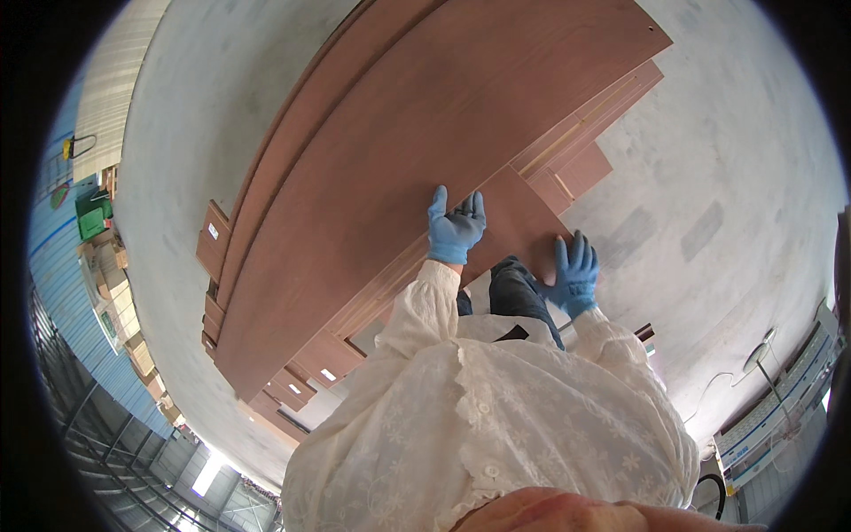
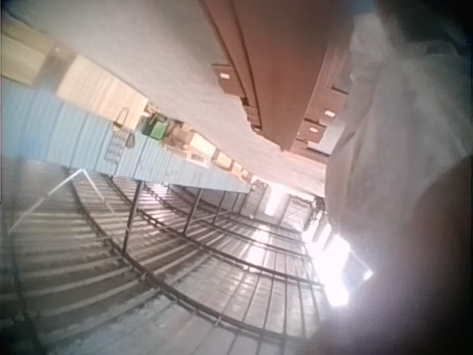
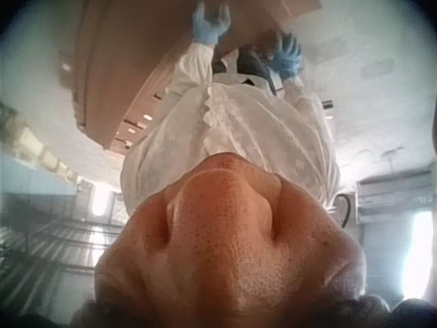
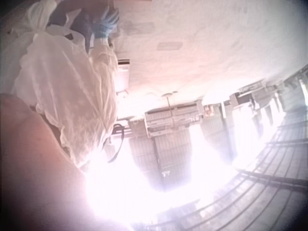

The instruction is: The person lifts and places large curved wooden panels onto a growing stack in a workshop. They handle the panels by hand, aligning them carefully and occasionally using a long stick to adjust positioning. The panels are stacked in a neat pile on the floor.

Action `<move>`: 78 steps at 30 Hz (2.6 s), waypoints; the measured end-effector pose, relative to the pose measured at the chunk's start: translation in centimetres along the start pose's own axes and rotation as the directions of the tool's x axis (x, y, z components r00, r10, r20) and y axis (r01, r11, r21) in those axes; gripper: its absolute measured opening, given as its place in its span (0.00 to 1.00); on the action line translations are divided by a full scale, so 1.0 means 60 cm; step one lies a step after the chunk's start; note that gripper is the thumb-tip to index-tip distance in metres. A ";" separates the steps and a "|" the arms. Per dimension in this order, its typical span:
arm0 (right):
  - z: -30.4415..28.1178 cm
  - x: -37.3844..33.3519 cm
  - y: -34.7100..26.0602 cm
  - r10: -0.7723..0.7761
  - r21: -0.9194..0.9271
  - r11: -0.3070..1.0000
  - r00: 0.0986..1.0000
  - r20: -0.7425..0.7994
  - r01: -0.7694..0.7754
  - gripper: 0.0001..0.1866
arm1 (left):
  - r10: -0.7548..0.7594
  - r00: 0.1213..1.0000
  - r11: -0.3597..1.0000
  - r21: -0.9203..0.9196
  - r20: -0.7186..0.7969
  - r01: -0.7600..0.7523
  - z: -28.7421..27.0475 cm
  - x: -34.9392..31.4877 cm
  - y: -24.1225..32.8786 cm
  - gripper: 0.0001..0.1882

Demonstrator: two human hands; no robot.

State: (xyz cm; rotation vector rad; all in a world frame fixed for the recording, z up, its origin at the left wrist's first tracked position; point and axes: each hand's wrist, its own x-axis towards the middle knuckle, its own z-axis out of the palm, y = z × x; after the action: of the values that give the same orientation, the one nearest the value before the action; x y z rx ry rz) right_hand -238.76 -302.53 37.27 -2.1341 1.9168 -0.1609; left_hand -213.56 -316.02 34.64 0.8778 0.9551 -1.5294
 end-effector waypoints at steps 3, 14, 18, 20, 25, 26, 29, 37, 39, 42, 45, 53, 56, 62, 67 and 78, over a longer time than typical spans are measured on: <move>-0.013 -0.047 0.038 -0.026 -0.019 0.999 1.000 0.004 0.026 0.49 | -0.023 1.000 1.000 0.019 -0.018 0.023 -0.005 0.011 0.002 0.18; 0.064 0.041 0.029 0.272 0.484 0.732 0.857 0.438 -0.480 0.30 | 0.054 0.997 0.995 0.083 -0.055 -0.049 0.010 0.039 0.010 0.20; 0.046 0.077 0.011 0.366 0.512 0.639 0.812 0.454 -0.574 0.26 | 0.025 0.999 0.996 0.083 -0.027 -0.023 0.023 0.035 0.014 0.20; 0.042 0.056 0.022 0.458 0.382 0.696 0.786 0.416 -0.608 0.24 | -0.015 1.000 0.997 0.073 0.005 0.015 0.023 0.028 0.015 0.20; -0.017 -0.125 0.157 0.592 0.176 0.718 0.725 0.353 -0.673 0.24 | 0.050 0.997 0.994 0.105 -0.051 -0.045 0.015 0.035 0.014 0.20; -0.042 -0.167 0.184 0.609 0.174 0.715 0.725 0.322 -0.677 0.25 | 0.052 0.997 0.993 0.106 -0.057 -0.045 0.014 0.039 0.013 0.19; -0.092 -0.245 0.225 0.624 0.199 0.709 0.734 0.269 -0.676 0.27 | 0.029 0.998 0.996 0.085 -0.062 -0.024 0.016 0.038 0.010 0.21; -0.062 -0.163 0.180 0.675 0.423 0.577 0.700 0.236 -0.699 0.29 | -0.130 0.955 0.848 0.530 0.268 -0.033 0.026 -0.092 0.021 0.20; -0.042 -0.125 0.185 0.677 0.477 0.585 0.718 0.158 -0.656 0.31 | 0.005 0.981 0.852 0.513 0.196 -0.107 0.018 -0.116 0.057 0.20; -0.021 -0.099 0.215 0.778 0.626 0.449 0.624 0.078 -0.638 0.33 | 0.068 0.967 0.774 0.598 0.246 -0.207 -0.050 -0.161 0.148 0.18; 0.000 -0.070 0.270 0.833 0.568 0.427 0.551 0.055 -0.703 0.36 | 0.209 0.967 0.769 0.588 0.143 -0.253 -0.147 -0.190 0.230 0.21; 0.073 0.064 0.310 0.873 0.419 0.390 0.474 0.115 -0.820 0.40 | 0.167 0.986 0.759 0.639 -0.008 -0.124 -0.297 -0.201 0.256 0.19; 0.067 0.123 0.312 0.843 0.425 0.437 0.526 0.115 -0.793 0.40 | 0.098 0.995 0.720 0.690 -0.006 -0.067 -0.291 -0.194 0.210 0.19; 0.036 0.291 0.362 0.754 0.462 0.539 0.648 0.108 -0.704 0.40 | 0.071 0.996 0.666 0.746 -0.059 -0.003 -0.263 -0.179 0.161 0.21; 0.058 0.370 0.412 0.760 0.388 0.521 0.620 0.194 -0.760 0.40 | 0.094 0.991 0.639 0.769 -0.098 0.015 -0.258 -0.173 0.146 0.22; 0.071 0.370 0.402 0.749 0.534 0.466 0.636 0.185 -0.705 0.38 | 0.065 0.995 0.523 0.852 -0.079 0.034 -0.223 -0.130 0.122 0.22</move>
State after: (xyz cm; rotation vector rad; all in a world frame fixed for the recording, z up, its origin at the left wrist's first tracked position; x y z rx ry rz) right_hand -258.14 -326.12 24.53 -0.8039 2.2690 -0.5561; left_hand -204.62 -301.45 35.45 1.6678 0.1603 -1.9703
